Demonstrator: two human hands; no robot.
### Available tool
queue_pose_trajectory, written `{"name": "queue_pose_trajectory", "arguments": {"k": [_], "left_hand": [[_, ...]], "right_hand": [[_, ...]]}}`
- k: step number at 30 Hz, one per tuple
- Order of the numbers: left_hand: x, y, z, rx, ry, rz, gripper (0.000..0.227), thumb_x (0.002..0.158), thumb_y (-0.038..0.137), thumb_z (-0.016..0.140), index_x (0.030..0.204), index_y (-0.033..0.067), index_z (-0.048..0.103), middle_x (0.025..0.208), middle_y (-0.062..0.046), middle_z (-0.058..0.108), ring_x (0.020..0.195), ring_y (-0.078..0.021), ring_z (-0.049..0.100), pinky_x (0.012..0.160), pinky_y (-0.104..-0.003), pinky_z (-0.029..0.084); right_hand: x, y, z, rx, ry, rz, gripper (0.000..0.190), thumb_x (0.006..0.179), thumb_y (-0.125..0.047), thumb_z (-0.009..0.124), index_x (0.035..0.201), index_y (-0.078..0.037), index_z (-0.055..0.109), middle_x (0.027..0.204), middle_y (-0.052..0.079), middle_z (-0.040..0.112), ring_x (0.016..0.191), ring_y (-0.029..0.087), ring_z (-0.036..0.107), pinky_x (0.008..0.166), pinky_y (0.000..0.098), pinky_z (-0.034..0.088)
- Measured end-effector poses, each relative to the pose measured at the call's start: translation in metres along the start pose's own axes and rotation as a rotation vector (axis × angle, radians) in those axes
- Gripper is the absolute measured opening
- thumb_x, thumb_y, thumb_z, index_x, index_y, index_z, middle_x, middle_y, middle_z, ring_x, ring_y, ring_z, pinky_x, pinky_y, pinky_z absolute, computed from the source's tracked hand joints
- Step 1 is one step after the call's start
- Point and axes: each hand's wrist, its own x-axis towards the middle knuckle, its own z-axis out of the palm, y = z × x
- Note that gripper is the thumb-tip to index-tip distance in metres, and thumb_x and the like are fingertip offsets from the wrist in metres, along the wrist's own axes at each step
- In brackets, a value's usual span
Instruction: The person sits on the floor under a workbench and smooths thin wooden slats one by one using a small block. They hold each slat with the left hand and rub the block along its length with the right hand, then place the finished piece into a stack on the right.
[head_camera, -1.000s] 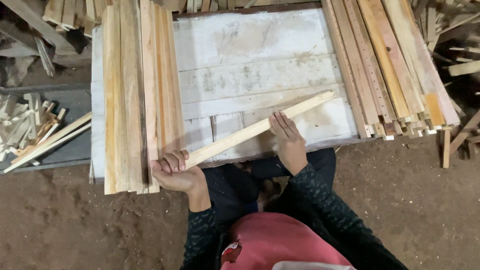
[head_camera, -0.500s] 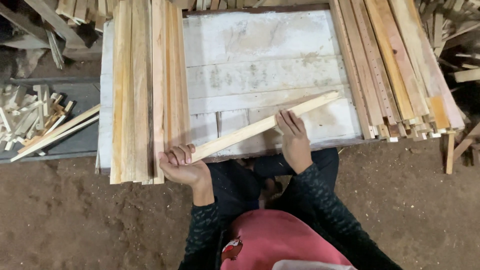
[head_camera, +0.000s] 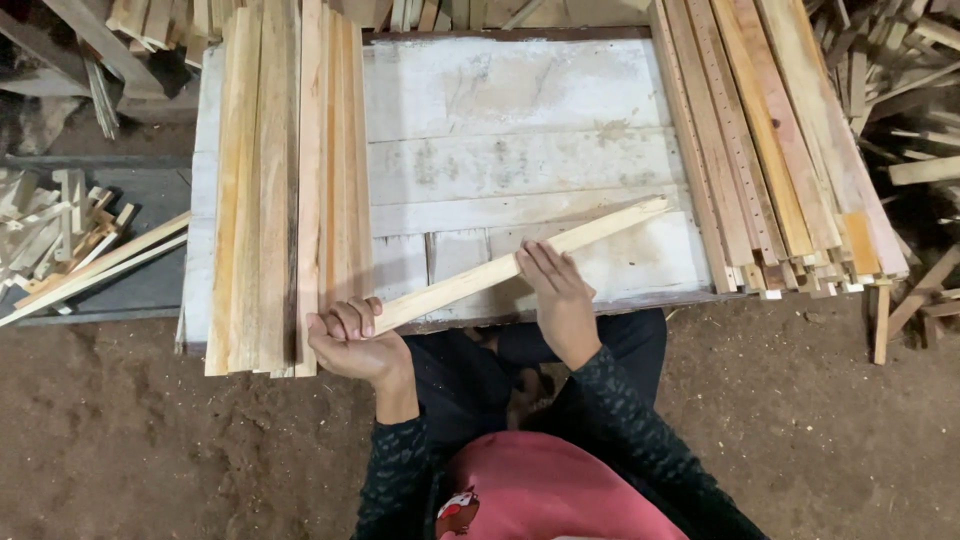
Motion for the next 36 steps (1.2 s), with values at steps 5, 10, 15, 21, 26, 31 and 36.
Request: {"name": "queue_pose_trajectory", "arguments": {"k": [5,10,15,21,26,31,36], "left_hand": [[-0.002,0.003,-0.002,0.01,0.012,-0.023,0.05,0.106,0.024,0.051,0.059,0.024,0.031,0.047,0.007,0.025,0.038,-0.01,0.032,0.053,-0.029,0.044],[0.0,0.001,-0.004,0.013,0.003,-0.025,0.05,0.107,0.024,0.048,0.061,0.0238,0.029,0.048,0.007,0.024,0.039,-0.0091,0.031,0.053,-0.028,0.043],[0.0,-0.002,-0.002,0.014,0.009,0.004,0.047,0.107,0.025,0.049,0.063,0.0228,0.033,0.048,0.007,0.026,0.039,-0.0087,0.031,0.054,-0.029,0.043],[-0.002,0.002,0.002,0.034,0.002,-0.012,0.045,0.106,0.024,0.049,0.063,0.0229,0.034,0.049,0.007,0.026,0.04,-0.0095,0.033,0.056,-0.029,0.045],[-0.005,0.006,0.006,0.071,-0.007,-0.017,0.047,0.107,0.026,0.048,0.064,0.0233,0.031,0.049,0.008,0.026,0.04,-0.0087,0.033,0.057,-0.029,0.045],[-0.007,0.006,0.011,0.089,0.02,-0.01,0.048,0.107,0.029,0.052,0.064,0.0225,0.033,0.052,0.007,0.028,0.046,-0.0097,0.037,0.062,-0.03,0.047],[-0.008,0.008,0.01,0.078,0.036,-0.03,0.041,0.105,0.026,0.049,0.066,0.0231,0.04,0.054,0.007,0.031,0.049,-0.0102,0.04,0.065,-0.031,0.049]], "right_hand": [[-0.013,0.083,0.03,-0.086,-0.093,0.006,0.063,0.089,0.014,0.05,0.145,-0.012,0.061,0.143,0.013,0.063,0.132,0.033,0.058,0.115,0.0459,0.043],[-0.005,0.22,0.035,-0.322,0.02,0.13,0.056,0.089,0.016,0.057,0.143,0.002,0.061,0.139,0.021,0.065,0.129,0.038,0.061,0.111,0.0451,0.046],[-0.016,0.109,0.028,-0.235,-0.02,0.155,0.057,0.088,0.015,0.053,0.141,-0.003,0.064,0.137,0.021,0.066,0.129,0.039,0.06,0.11,0.046,0.046],[-0.014,0.126,0.029,-0.31,-0.056,0.174,0.058,0.088,0.015,0.056,0.144,-0.001,0.06,0.139,0.022,0.065,0.132,0.036,0.059,0.115,0.0428,0.043],[-0.005,0.274,0.039,-0.747,-0.18,0.247,0.056,0.088,0.008,0.06,0.144,0.003,0.058,0.141,0.017,0.066,0.134,0.028,0.059,0.12,0.0366,0.036],[-0.007,0.18,0.035,-0.507,-0.178,0.292,0.056,0.089,0.013,0.057,0.143,0.001,0.06,0.143,0.021,0.062,0.135,0.034,0.056,0.116,0.0423,0.041],[-0.014,0.071,0.019,-0.239,-0.083,0.051,0.055,0.088,0.014,0.059,0.141,-0.002,0.063,0.137,0.021,0.065,0.13,0.038,0.06,0.112,0.0451,0.046]]}}
